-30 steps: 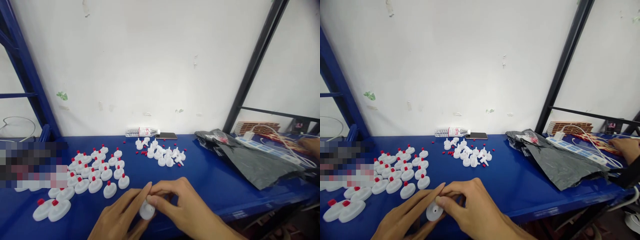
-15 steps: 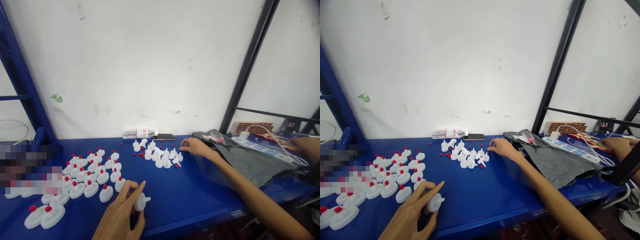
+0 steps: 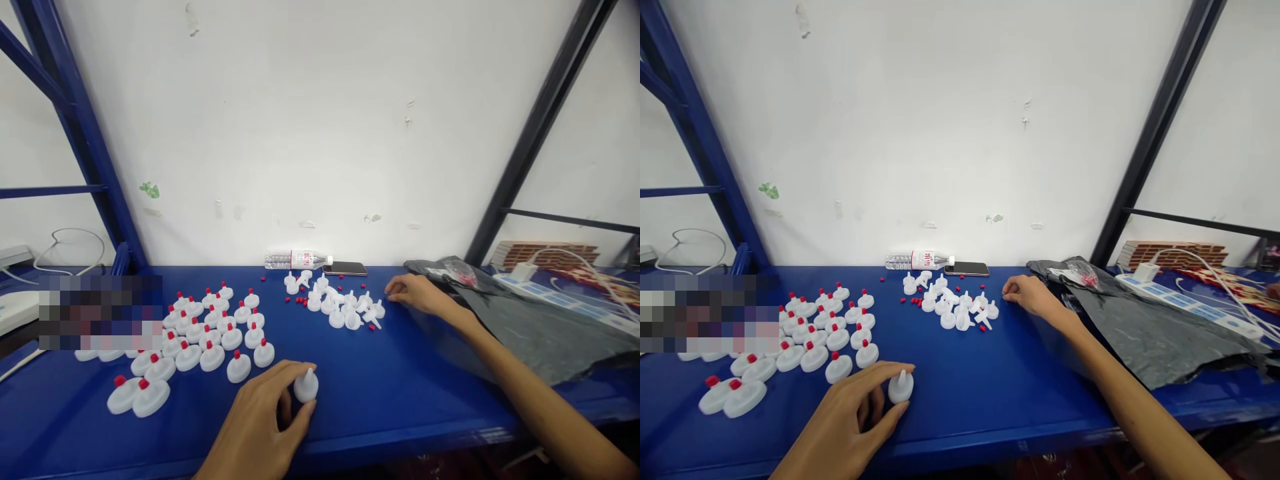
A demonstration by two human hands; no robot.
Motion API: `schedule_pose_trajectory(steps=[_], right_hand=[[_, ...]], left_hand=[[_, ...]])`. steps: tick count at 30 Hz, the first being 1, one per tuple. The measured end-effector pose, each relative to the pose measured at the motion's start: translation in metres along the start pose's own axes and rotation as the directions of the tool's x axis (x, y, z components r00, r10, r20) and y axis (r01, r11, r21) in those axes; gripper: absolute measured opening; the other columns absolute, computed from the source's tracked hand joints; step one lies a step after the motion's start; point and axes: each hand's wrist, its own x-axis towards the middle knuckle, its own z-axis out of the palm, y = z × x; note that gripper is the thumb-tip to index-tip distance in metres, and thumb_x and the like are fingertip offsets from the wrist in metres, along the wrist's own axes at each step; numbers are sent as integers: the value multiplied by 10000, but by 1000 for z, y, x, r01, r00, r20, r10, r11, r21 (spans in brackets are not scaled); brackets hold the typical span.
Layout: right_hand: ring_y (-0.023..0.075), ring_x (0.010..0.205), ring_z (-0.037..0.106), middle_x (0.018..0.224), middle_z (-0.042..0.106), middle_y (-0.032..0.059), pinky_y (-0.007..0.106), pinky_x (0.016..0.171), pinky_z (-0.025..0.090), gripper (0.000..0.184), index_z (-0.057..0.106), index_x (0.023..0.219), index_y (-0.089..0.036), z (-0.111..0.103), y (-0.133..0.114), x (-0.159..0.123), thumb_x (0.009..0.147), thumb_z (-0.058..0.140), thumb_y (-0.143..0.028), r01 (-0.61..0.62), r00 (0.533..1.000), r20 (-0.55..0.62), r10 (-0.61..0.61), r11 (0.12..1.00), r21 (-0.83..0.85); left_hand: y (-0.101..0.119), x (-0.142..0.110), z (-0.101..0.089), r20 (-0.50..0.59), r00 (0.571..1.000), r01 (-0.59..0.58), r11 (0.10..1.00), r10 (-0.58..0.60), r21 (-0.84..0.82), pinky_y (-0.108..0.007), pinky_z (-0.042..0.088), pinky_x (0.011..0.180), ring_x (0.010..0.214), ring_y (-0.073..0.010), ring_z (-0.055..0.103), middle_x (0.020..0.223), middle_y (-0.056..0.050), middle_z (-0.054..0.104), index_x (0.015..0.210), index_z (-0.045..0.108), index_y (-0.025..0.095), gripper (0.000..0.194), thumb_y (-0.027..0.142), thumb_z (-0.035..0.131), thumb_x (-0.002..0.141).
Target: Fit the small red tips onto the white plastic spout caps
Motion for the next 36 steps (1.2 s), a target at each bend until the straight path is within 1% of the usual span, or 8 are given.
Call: schedule_pose_trajectory(steps=[3, 7, 13, 19, 24, 30, 32, 36], right_hand=[[222, 861, 759, 907, 813, 64, 255, 770, 553, 130, 788, 924, -192, -3, 2, 0, 833, 696, -179, -12, 999, 31, 11, 1000, 20], [229, 850, 752, 900, 809, 83, 274, 779, 547, 102, 784, 866, -174, 0, 5, 1, 849, 685, -185, -21, 1000, 1, 21, 1000, 14], [236, 827, 750, 857, 799, 74, 285, 753, 543, 82, 757, 848, -187, 6, 0, 0, 844, 676, -193, -16, 996, -82, 18, 999, 29], [241, 833, 771, 897, 806, 89, 314, 766, 589, 161, 721, 913, -190, -13, -13, -9, 908, 627, -320, 6, 982, -187, 29, 982, 188], [265, 914, 769, 975, 809, 65, 359, 872, 596, 243, 780, 947, -223, -21, -61, -54, 851, 731, -441, 131, 949, -314, -8, 919, 372], [204, 840, 758, 948, 807, 19, 277, 780, 587, 243, 806, 956, -250, 10, -132, -122, 944, 673, -453, 185, 983, -119, -142, 792, 582], [171, 826, 748, 932, 803, -12, 244, 778, 566, 212, 801, 950, -266, 23, -148, -131, 981, 646, -408, 212, 976, -92, -196, 774, 596], [133, 893, 729, 976, 792, -56, 210, 842, 511, 149, 785, 987, -292, 41, -170, -132, 1008, 638, -282, 316, 948, -136, -288, 792, 522]], left_hand=[[-1, 0, 0, 0, 1000, -18, 1000, 18, 3, -209, 458, 435, 489, -108, 550, 722, 32, 674, 1169, 695, 220, 279, 190, 617, 903], [-1, 1, 2, -7, 1000, -30, 999, 30, -15, -206, 452, 438, 487, -106, 540, 731, 30, 681, 1170, 698, 221, 274, 200, 613, 910], [2, 2, 0, 45, 997, 65, 998, -65, 4, -197, 452, 476, 522, -100, 552, 762, 26, 695, 1171, 716, 202, 262, 247, 622, 931], [7, 4, -4, 118, 985, 129, 991, -126, -19, -207, 463, 523, 559, -105, 566, 816, 13, 704, 1209, 711, 192, 300, 248, 596, 938], [7, 4, -2, 133, 975, 186, 982, -179, -41, -221, 454, 543, 577, -111, 553, 848, 14, 705, 1244, 704, 210, 344, 226, 614, 912], [5, 1, -2, 136, 972, 200, 979, -193, -35, -228, 421, 533, 547, -123, 508, 692, 46, 621, 1267, 706, 223, 376, 231, 638, 897], [5, 1, -2, 150, 971, 194, 980, -186, -39, -228, 411, 531, 549, -124, 499, 689, 47, 617, 1279, 701, 222, 382, 231, 631, 904], [4, 2, -1, 176, 968, 189, 980, -177, -54, -228, 396, 533, 576, -121, 498, 782, 29, 660, 1301, 684, 219, 389, 233, 621, 917]])
